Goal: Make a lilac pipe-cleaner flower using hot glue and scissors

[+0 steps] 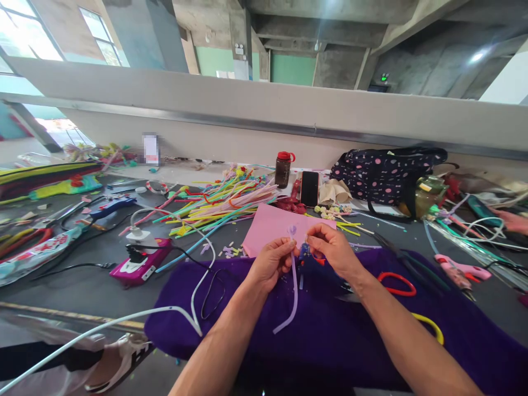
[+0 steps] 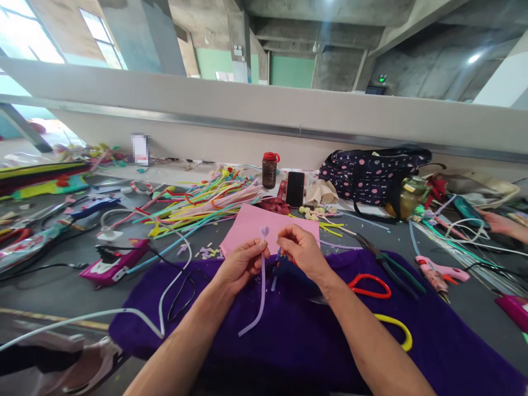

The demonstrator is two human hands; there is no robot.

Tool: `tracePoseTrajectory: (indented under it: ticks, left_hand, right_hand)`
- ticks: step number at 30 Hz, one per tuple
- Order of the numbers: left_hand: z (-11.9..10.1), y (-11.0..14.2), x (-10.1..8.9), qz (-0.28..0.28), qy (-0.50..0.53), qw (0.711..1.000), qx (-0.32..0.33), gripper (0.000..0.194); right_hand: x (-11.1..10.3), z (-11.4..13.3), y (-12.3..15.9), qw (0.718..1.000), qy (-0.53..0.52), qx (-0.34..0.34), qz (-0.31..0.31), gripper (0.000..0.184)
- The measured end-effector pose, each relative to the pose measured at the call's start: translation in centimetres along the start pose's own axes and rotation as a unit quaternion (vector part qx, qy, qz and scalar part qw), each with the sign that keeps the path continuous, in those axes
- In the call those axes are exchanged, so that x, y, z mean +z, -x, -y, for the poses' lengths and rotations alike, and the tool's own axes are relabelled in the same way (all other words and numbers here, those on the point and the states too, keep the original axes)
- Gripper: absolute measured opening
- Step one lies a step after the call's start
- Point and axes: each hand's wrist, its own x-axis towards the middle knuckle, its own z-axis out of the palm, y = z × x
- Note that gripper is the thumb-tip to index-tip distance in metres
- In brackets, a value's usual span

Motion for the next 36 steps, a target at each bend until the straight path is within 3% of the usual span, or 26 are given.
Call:
tracePoseTrajectory:
  ticks: [4,8,12,27,36]
  left_hand:
    - [0.0,0.1,0.0,-0.005,0.004,1.000,-0.001,0.023]
    - [-0.1,0.2,0.1,-0.006,-0.002,1.000,-0.013,0.024]
    - [0.0,0.3,0.2,-0.008,-0.004,1.000,-0.009,0.023]
    - [0.4,0.1,0.2,0.027,-0.020,0.999,0.006,0.023]
    - [0.6,0.3,0.4,0.005,-0.055,0.998,0.018,0.026]
  right_hand:
    - [0.5,0.0,0.1,0.994,-0.095,0.059,0.001,0.025]
    - [0.8,0.0,0.2,0.983,-0.159,0.088,0.000,0.013]
    - [0.9,-0.2,0.2,0.972,-0.201,0.119,0.012,0.014]
    - [1.3,-0.5,0.2,0.960,-0.215,0.180,0.007,0.023]
    - [1.7,-0.7,0.3,0.966,-0.190,0.177,0.012,0.025]
